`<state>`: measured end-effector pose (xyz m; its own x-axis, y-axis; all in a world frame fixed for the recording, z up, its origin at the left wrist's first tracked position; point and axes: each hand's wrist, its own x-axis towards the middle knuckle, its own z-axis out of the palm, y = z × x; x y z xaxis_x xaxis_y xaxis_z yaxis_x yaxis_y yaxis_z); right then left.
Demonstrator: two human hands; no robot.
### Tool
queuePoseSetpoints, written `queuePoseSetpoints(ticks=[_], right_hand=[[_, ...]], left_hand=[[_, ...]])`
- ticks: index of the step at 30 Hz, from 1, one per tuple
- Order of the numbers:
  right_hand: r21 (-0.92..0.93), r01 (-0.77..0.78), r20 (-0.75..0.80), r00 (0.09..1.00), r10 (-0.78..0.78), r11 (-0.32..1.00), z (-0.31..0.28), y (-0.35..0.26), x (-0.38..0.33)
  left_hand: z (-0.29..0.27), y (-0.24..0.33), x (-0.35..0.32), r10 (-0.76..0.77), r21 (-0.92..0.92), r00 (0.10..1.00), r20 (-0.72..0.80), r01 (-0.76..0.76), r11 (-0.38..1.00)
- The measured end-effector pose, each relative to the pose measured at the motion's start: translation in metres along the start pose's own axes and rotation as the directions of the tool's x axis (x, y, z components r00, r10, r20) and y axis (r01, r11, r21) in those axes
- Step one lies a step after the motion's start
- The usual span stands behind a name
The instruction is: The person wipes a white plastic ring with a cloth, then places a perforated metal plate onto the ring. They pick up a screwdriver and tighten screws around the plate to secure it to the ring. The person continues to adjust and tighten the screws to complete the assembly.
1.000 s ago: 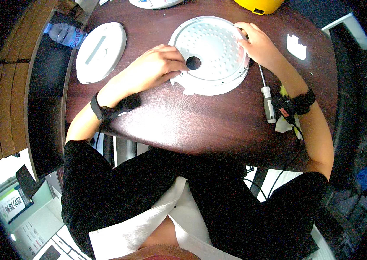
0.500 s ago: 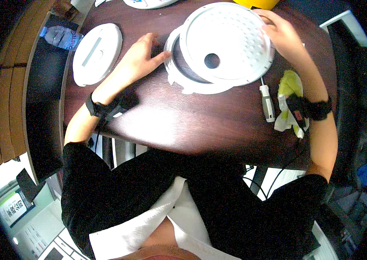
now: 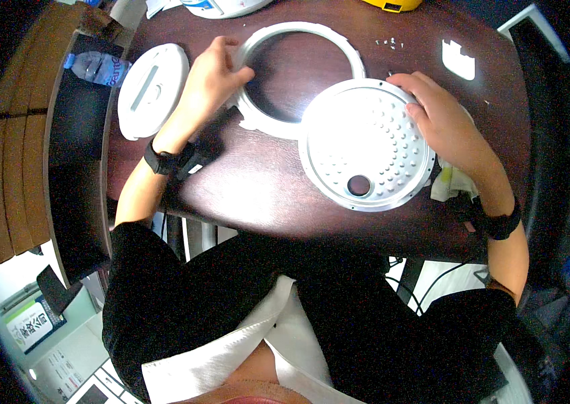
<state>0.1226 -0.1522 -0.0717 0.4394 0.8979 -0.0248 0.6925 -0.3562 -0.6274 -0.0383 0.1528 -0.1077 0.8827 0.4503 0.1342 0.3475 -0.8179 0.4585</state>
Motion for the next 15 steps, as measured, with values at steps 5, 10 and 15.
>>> queuePoseSetpoints(ticks=[5, 10, 15], right_hand=[[-0.056, 0.008, -0.089, 0.996, -0.013, 0.998, -0.008, 0.016, 0.008], [-0.003, -0.010, -0.104, 0.994, 0.009, 1.000, -0.009, 0.023, 0.009], [-0.001, -0.060, -0.108, 0.992, 0.059, 0.998, -0.009, 0.020, 0.010]], left_hand=[[-0.002, -0.031, 0.000, -0.076, -0.102, 0.997, 0.001, 0.076, 0.992], [-0.011, -0.043, 0.005, -0.076, -0.507, 0.993, 0.091, 0.112, 0.855], [-0.020, -0.035, -0.009, -0.052, -0.882, 0.974, 0.223, 0.224, 0.416]])
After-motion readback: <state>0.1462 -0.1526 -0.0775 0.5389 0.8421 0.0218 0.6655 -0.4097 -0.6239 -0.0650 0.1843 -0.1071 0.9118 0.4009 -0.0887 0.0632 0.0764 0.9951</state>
